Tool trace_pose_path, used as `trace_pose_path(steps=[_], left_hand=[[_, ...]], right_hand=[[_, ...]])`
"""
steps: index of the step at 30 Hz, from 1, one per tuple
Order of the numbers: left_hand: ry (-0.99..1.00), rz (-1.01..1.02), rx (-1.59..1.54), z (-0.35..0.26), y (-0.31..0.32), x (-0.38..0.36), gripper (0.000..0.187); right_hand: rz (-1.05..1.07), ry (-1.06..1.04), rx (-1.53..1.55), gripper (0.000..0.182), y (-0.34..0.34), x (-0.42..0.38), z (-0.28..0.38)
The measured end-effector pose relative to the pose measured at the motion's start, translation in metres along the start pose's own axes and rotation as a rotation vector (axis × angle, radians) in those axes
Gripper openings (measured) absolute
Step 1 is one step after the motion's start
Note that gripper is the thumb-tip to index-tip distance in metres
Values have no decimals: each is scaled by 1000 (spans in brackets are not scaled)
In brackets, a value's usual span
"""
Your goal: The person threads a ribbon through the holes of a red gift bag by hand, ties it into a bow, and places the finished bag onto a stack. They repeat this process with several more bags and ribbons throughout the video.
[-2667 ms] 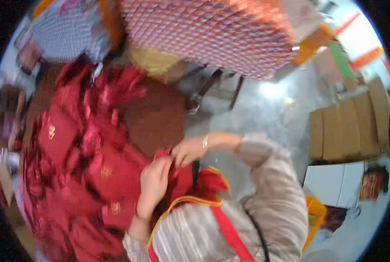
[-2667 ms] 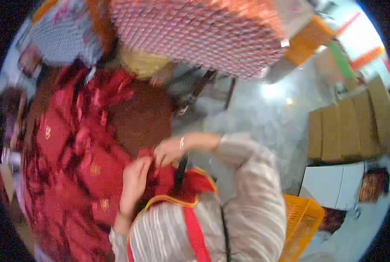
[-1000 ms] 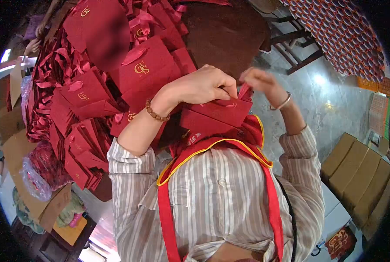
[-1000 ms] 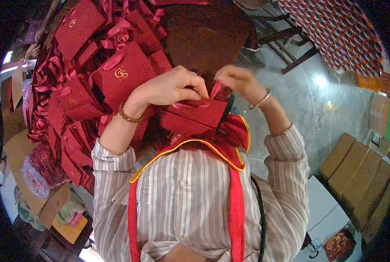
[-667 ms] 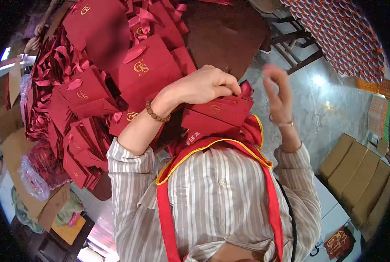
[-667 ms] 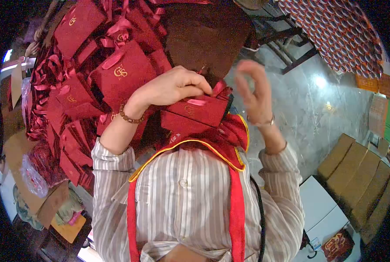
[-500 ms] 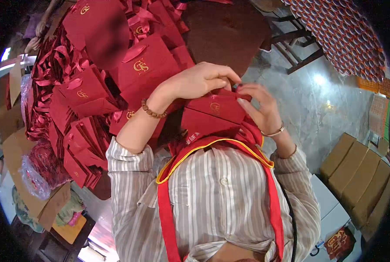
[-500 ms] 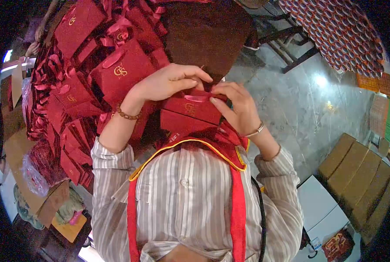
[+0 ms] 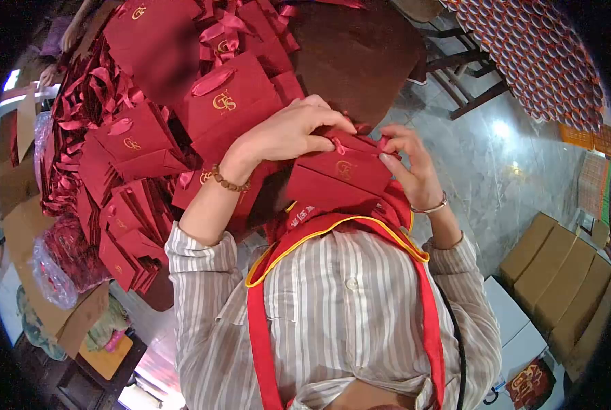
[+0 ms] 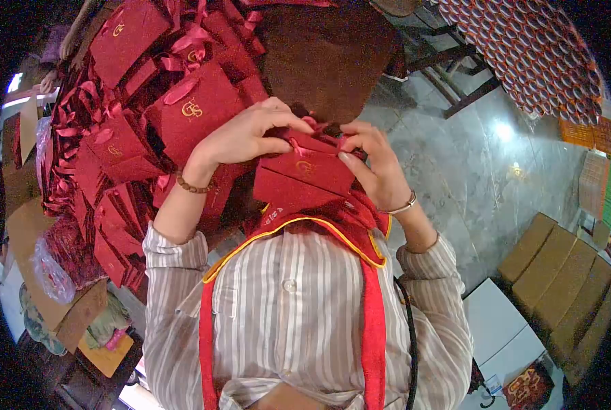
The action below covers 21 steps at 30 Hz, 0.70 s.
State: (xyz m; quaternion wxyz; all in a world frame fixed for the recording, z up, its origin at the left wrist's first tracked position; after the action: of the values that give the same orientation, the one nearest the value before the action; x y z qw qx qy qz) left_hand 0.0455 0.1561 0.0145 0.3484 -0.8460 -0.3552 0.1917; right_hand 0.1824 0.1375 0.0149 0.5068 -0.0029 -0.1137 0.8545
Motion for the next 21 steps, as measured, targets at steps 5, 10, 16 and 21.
trace_pose_path(steps=[5, 10, 16, 21], left_hand=[[-39, 8, 28, 5, 4, 3, 25], [-45, -99, 109, -17, -8, -3, 16], [54, -311, 255, -57, -25, -31, 14], [50, -522, 334, -80, -34, -54, 20]], right_hand=[[22, -66, -68, 7, -5, -1, 2], [-228, 289, 150, 14, -42, -13, -45], [-86, 598, 228, 27, -26, -40, -43], [65, 616, 756, 29, 23, -37, -15]])
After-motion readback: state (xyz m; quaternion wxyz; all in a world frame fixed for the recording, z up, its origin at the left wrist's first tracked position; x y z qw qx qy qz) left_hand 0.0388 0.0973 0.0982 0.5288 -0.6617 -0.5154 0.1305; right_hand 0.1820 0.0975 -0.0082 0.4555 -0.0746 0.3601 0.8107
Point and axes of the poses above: each hand's wrist, its own x-axis towards the middle knuckle, its own y-axis out of the palm, z = x × y, the point moved 10 cm from there along x, towards the middle knuckle, and after that the axes turned 15 degrees about x, right-handed, at the moved point
